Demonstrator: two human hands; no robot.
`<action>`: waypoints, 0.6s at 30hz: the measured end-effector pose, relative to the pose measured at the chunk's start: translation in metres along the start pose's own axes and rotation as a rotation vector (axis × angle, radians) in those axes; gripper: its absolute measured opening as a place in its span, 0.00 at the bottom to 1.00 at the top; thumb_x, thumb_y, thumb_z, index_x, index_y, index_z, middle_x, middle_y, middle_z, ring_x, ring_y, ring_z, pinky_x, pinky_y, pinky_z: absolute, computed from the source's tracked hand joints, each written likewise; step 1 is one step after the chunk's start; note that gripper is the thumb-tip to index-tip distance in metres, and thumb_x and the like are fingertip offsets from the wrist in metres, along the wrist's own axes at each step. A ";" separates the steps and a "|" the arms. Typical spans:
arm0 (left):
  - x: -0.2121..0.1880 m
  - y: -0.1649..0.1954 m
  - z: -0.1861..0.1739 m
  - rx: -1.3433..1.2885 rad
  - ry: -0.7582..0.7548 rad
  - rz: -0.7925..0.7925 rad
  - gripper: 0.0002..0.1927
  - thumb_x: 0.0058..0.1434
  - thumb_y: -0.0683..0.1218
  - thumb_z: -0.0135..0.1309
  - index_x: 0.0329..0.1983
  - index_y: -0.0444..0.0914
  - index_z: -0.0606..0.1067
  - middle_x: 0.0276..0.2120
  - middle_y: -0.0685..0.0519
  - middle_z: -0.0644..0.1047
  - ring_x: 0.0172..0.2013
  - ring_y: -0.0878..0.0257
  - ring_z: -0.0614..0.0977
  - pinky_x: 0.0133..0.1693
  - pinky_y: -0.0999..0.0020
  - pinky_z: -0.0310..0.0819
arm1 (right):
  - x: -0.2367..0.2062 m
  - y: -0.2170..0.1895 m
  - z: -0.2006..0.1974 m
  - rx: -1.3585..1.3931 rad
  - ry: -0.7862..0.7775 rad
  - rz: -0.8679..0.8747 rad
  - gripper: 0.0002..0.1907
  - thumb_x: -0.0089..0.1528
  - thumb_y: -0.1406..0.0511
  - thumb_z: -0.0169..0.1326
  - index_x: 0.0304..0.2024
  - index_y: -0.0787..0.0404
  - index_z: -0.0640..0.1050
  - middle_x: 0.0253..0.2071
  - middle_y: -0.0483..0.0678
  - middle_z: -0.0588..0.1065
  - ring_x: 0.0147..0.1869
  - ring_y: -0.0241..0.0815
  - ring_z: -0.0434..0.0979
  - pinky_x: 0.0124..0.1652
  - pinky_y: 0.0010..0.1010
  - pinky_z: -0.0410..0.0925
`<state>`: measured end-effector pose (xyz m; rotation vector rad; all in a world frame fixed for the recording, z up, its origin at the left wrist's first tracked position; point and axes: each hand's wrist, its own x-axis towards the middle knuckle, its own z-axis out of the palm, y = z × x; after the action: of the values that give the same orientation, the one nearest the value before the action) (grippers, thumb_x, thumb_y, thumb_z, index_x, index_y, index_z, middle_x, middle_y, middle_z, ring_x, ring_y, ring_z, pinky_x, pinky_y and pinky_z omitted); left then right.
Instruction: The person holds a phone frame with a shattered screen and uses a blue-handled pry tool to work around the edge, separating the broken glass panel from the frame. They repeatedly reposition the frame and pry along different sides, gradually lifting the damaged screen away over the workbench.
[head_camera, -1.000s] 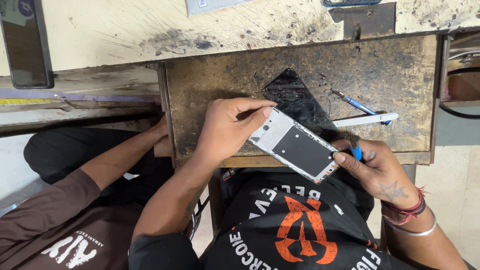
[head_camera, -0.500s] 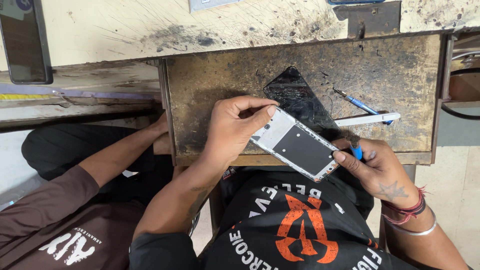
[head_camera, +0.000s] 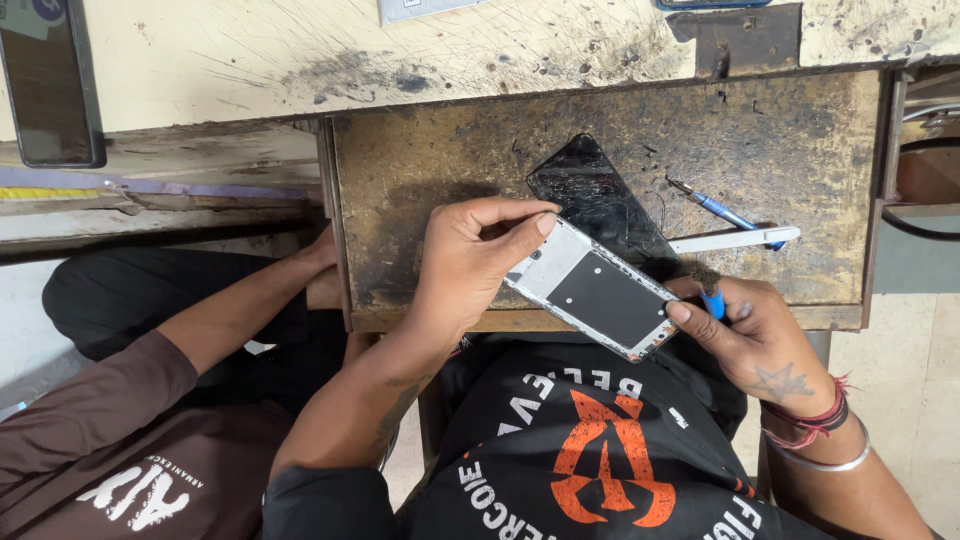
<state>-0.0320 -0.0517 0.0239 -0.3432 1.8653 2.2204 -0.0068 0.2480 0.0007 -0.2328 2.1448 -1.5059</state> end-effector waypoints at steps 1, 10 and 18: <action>-0.001 0.001 0.001 0.006 0.004 0.003 0.10 0.63 0.40 0.63 0.46 0.31 0.83 0.33 0.56 0.83 0.33 0.75 0.79 0.36 0.80 0.73 | 0.000 0.000 0.000 0.006 -0.003 -0.004 0.10 0.65 0.66 0.55 0.43 0.66 0.83 0.33 0.46 0.84 0.37 0.30 0.78 0.38 0.25 0.71; -0.002 -0.002 0.007 0.091 0.067 0.098 0.09 0.64 0.40 0.63 0.46 0.32 0.84 0.32 0.57 0.82 0.32 0.76 0.77 0.34 0.81 0.72 | 0.000 -0.004 0.001 0.017 -0.007 -0.004 0.10 0.66 0.65 0.54 0.43 0.66 0.82 0.33 0.46 0.83 0.37 0.30 0.77 0.38 0.25 0.71; -0.004 -0.012 0.017 0.077 0.153 0.185 0.09 0.66 0.41 0.61 0.48 0.33 0.83 0.30 0.61 0.80 0.30 0.78 0.75 0.32 0.82 0.69 | -0.001 -0.002 0.004 0.006 0.022 0.009 0.10 0.65 0.65 0.56 0.43 0.66 0.83 0.32 0.46 0.83 0.36 0.30 0.77 0.37 0.25 0.70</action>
<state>-0.0249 -0.0326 0.0170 -0.3493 2.1356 2.2888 -0.0045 0.2444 0.0023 -0.2044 2.1552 -1.5168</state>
